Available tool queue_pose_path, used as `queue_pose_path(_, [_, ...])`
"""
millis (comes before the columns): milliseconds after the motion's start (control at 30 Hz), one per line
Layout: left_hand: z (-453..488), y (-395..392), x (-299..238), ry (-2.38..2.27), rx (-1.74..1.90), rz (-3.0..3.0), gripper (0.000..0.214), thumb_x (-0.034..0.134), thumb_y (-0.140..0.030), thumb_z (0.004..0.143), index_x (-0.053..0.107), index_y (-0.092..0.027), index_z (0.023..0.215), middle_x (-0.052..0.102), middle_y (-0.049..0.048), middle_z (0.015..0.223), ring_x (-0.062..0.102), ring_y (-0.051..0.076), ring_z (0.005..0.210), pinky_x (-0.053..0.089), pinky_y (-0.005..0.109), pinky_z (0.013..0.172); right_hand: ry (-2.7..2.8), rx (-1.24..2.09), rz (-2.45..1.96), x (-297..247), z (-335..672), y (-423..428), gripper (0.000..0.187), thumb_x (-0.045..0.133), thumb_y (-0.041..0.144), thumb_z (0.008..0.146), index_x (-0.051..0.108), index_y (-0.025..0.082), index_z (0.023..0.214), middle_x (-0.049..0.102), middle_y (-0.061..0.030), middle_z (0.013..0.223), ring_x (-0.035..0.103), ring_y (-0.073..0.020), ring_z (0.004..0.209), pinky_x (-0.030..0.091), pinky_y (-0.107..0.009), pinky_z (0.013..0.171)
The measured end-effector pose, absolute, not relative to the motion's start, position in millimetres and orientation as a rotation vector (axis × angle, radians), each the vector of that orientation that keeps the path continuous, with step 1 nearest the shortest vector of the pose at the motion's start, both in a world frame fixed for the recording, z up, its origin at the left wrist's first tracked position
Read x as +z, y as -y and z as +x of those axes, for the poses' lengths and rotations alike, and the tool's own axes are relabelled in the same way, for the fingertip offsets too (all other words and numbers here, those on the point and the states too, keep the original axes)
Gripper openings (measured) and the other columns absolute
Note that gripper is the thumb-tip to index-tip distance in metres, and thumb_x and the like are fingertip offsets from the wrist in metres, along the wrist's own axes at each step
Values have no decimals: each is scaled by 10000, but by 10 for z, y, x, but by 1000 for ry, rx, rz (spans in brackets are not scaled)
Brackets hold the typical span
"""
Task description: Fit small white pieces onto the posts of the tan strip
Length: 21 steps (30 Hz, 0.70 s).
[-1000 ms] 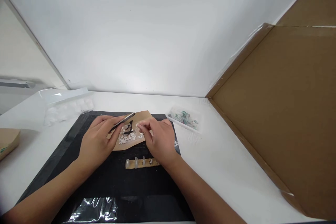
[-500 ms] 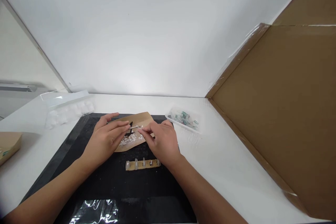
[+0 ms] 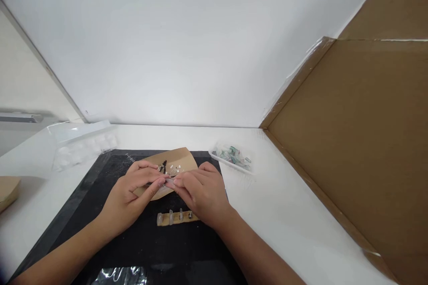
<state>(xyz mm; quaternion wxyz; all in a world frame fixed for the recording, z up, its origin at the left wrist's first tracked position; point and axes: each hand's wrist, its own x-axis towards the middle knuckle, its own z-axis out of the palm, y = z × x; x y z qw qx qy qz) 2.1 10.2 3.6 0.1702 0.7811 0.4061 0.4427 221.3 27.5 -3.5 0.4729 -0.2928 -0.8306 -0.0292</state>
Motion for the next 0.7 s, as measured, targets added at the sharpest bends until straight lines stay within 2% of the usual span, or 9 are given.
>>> queue_pose_path(267, [52,-69,57,-1092,1307,2045,135,713,-295,982,840,-313,1028,829,17,974,679,251,1058,586,445,924,2204,-157,-646,95,2300,-206,244,725,191,989,546,223,825,816,28,877,724,-122,699,357,-346,680])
queue_pose_path(400, [69,-31,57,-1008,1265,1985,151,711,-253,982,838,-308,1044,820,26,947,692,238,1022,576,460,971,2317,-194,-641,129,2308,-186,326,694,264,1021,520,216,750,786,44,800,667,-102,649,359,-346,666])
queue_pose_path(567, [92,17,15,-1024,1182,1888,154,697,-267,988,835,-306,1043,787,29,904,695,211,968,593,381,876,2305,-133,-644,104,2314,-204,411,718,360,1006,476,213,708,726,68,693,613,-91,588,349,-336,663])
queue_pose_path(700, [105,33,-13,-1070,1129,1794,137,721,-303,961,839,-277,1025,741,36,894,704,181,851,592,320,772,2229,-10,-627,62,2331,-232,356,805,433,929,539,223,819,736,75,721,647,-94,611,353,-328,698])
